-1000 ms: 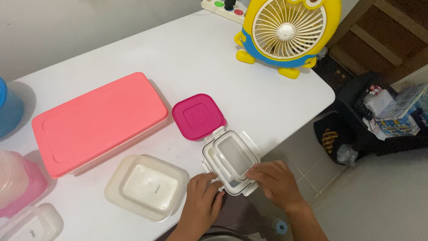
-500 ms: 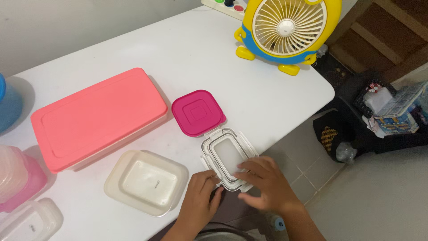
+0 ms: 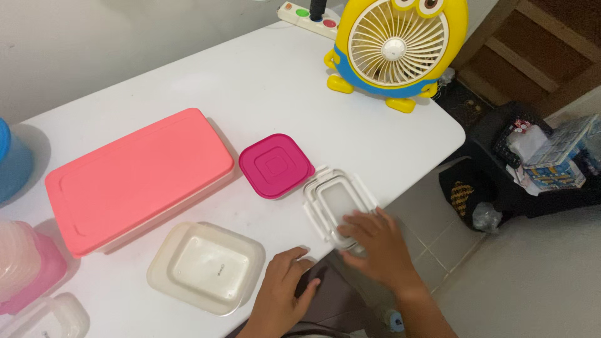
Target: The person opens stacked plastic containers on a table, removes lids, and reorganizes the containers and lids into separate stacks. The person handles multiple small and medium containers, separating lids from bases and arranging them neatly.
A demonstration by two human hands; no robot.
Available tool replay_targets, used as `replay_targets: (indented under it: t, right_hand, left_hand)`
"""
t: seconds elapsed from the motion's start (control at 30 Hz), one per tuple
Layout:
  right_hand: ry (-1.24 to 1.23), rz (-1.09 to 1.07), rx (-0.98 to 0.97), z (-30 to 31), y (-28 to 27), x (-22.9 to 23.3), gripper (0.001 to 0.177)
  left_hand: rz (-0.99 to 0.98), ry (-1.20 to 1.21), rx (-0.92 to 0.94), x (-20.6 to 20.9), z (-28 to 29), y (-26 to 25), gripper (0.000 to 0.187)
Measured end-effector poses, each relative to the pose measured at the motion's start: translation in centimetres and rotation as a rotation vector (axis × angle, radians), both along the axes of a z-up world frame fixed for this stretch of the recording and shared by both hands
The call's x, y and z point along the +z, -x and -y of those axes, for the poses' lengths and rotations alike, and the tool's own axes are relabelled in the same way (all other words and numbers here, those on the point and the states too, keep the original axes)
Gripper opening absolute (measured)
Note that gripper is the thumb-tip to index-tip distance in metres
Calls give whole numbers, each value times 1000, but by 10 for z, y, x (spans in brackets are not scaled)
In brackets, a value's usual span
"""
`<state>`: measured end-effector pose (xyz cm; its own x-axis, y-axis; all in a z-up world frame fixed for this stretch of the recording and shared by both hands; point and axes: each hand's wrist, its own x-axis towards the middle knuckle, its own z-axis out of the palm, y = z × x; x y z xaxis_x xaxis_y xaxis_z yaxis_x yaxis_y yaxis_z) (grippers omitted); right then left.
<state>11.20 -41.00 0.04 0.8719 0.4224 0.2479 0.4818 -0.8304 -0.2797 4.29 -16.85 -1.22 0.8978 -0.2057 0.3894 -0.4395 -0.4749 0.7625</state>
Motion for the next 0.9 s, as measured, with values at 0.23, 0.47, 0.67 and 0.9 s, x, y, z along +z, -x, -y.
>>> replay_targets:
  t: [0.23,0.47,0.67,0.9]
  right_hand:
    - [-70,3,-110,14,-61,-5,42]
    - [-152,22,-37,2,-132,0,43]
    - [-188,87,26,-13,-145,-4,40]
    - [-220,178,3,-20,-133,-2,48]
  left_hand:
    - [-12,12,-6,-5,0,1,37]
    - [12,-34,-106,-3,-4,3,36]
    - [32,37,-295,11,-23,21,34]
    - [-134,223,-369,46,-113,73,25]
